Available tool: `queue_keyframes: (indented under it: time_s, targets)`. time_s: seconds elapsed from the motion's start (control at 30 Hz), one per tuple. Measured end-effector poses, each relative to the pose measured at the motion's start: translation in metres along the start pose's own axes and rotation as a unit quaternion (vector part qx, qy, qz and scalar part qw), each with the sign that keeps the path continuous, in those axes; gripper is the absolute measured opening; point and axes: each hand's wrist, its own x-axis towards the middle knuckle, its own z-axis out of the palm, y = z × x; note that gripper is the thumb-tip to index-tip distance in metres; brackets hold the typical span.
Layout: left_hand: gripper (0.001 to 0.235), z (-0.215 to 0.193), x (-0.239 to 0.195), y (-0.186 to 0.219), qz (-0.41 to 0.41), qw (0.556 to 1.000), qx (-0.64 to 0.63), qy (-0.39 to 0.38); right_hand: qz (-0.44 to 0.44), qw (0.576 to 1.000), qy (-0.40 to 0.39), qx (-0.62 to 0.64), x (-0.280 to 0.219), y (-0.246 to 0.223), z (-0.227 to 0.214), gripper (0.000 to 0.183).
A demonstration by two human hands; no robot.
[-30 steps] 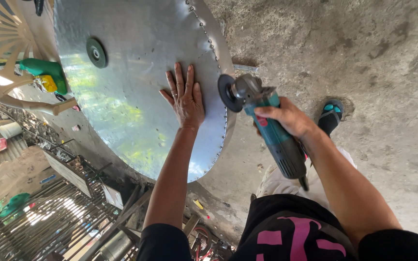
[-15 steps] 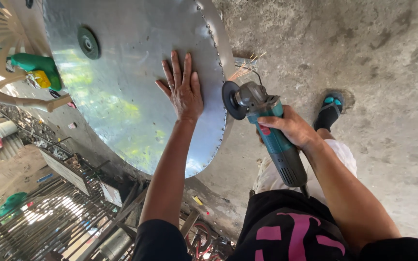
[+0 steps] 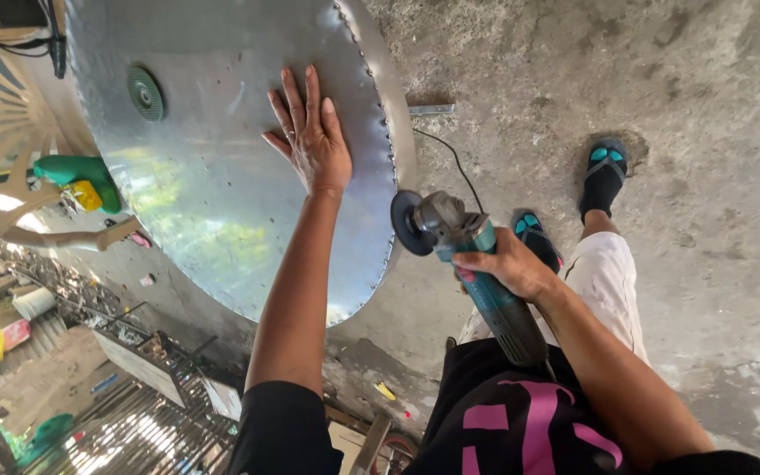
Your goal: Using a handheld angle grinder to smooth and shape the edge of a large circular metal plate.
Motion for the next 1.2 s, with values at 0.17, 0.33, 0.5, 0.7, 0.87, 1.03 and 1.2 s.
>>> queue_keyframes:
  time_s: [0.17,0.33,0.5,0.7,0.87,1.03,1.2]
  targets:
    - [0.050,-0.001,0.001,0.001,0.005,1.000,-0.019,0.009,-0.009,0.999,0.013,-0.040,-0.004,0.014,0.009,0.034]
    - [0.049,0.000,0.001,0.001,-0.004,1.000,-0.016,0.020,0.018,0.997,0.072,-0.019,0.005,-0.001,0.009,0.041]
    - [0.049,-0.004,0.003,0.002,-0.001,1.000,-0.009,0.016,0.022,0.997,0.072,-0.010,0.017,-0.034,0.004,0.044]
    - [0.049,-0.006,-0.001,0.002,-0.004,1.000,-0.004,0.011,0.040,0.998,0.035,-0.034,0.046,-0.089,-0.019,0.045]
    - [0.049,-0.005,0.003,0.003,-0.021,1.000,-0.008,-0.001,0.052,0.998,-0.011,-0.022,0.075,-0.134,-0.042,0.047]
    - [0.062,-0.034,-0.006,0.014,-0.006,0.996,-0.059,-0.065,0.044,0.998,0.043,-0.033,0.065,-0.164,-0.053,0.047]
    - [0.112,-0.057,-0.108,0.040,0.079,0.987,-0.034,-0.135,0.034,0.995,0.088,-0.023,0.029,-0.165,-0.092,0.046]
